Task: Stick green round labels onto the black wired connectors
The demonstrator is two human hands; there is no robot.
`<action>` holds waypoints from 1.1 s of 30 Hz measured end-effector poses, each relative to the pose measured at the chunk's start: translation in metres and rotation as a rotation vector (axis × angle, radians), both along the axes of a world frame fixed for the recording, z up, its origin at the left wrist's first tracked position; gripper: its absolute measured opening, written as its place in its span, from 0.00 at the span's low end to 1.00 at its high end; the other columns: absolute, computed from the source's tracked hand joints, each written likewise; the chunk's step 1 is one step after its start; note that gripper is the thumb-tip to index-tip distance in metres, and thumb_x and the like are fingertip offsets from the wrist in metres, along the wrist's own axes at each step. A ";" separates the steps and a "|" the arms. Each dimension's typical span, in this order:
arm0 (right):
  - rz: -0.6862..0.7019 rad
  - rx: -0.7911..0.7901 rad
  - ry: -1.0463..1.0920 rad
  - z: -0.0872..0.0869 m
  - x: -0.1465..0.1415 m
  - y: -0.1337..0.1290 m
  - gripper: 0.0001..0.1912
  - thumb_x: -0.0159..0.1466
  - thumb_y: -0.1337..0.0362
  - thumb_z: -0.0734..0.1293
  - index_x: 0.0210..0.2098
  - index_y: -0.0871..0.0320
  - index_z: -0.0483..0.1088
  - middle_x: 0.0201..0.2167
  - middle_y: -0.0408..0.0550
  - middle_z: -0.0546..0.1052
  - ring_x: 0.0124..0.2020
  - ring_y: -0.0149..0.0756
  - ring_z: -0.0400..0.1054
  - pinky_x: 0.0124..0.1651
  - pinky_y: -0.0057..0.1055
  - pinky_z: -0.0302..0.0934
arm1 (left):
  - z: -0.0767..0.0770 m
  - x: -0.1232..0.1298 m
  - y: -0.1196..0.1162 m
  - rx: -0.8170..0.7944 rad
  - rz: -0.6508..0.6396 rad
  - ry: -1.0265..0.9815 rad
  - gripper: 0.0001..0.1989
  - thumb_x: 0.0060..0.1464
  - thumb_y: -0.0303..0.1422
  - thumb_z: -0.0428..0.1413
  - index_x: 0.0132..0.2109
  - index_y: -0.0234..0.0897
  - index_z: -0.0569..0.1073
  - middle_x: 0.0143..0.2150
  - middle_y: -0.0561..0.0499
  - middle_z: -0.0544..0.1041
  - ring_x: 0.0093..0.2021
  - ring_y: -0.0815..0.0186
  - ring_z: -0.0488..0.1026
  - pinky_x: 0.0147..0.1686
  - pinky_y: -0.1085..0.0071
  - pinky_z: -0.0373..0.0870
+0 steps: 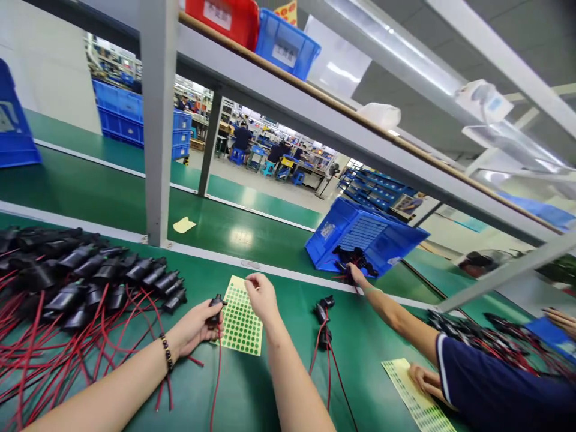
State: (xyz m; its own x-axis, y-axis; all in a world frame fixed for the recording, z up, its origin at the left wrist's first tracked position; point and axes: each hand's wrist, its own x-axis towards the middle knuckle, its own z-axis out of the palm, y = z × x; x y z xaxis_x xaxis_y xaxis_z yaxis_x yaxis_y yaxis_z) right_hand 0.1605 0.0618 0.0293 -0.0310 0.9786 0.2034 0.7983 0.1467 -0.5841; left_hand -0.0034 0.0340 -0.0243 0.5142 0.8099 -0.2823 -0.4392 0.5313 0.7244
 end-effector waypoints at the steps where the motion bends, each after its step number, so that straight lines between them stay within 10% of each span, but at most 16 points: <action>1: -0.040 -0.019 -0.024 -0.004 0.003 0.011 0.11 0.58 0.65 0.56 0.35 0.58 0.68 0.32 0.46 0.72 0.31 0.31 0.65 0.35 0.27 0.57 | -0.001 0.000 0.002 0.003 0.040 0.004 0.11 0.48 0.37 0.56 0.31 0.35 0.64 0.24 0.55 0.69 0.24 0.71 0.69 0.28 0.71 0.68; 16: 0.036 -0.179 -0.065 -0.040 -0.014 0.066 0.06 0.46 0.74 0.61 0.17 0.61 0.67 0.18 0.44 0.70 0.22 0.30 0.61 0.27 0.25 0.51 | 0.003 0.003 0.001 0.092 0.065 0.123 0.11 0.48 0.37 0.54 0.35 0.35 0.63 0.25 0.54 0.69 0.33 0.69 0.70 0.41 0.68 0.65; 22: 0.042 -0.108 0.289 -0.031 -0.010 0.036 0.05 0.52 0.67 0.59 0.22 0.60 0.65 0.18 0.41 0.66 0.21 0.28 0.59 0.26 0.23 0.54 | 0.008 0.003 -0.001 0.158 0.044 0.154 0.08 0.47 0.29 0.51 0.37 0.35 0.61 0.29 0.52 0.70 0.34 0.68 0.70 0.41 0.66 0.65; 33: 0.036 -0.024 0.934 -0.017 -0.026 -0.053 0.09 0.53 0.63 0.65 0.19 0.60 0.64 0.31 0.47 0.67 0.34 0.33 0.61 0.39 0.30 0.58 | 0.013 0.006 -0.015 0.754 0.157 0.637 0.13 0.48 0.28 0.49 0.42 0.38 0.56 0.36 0.52 0.65 0.36 0.66 0.64 0.38 0.70 0.61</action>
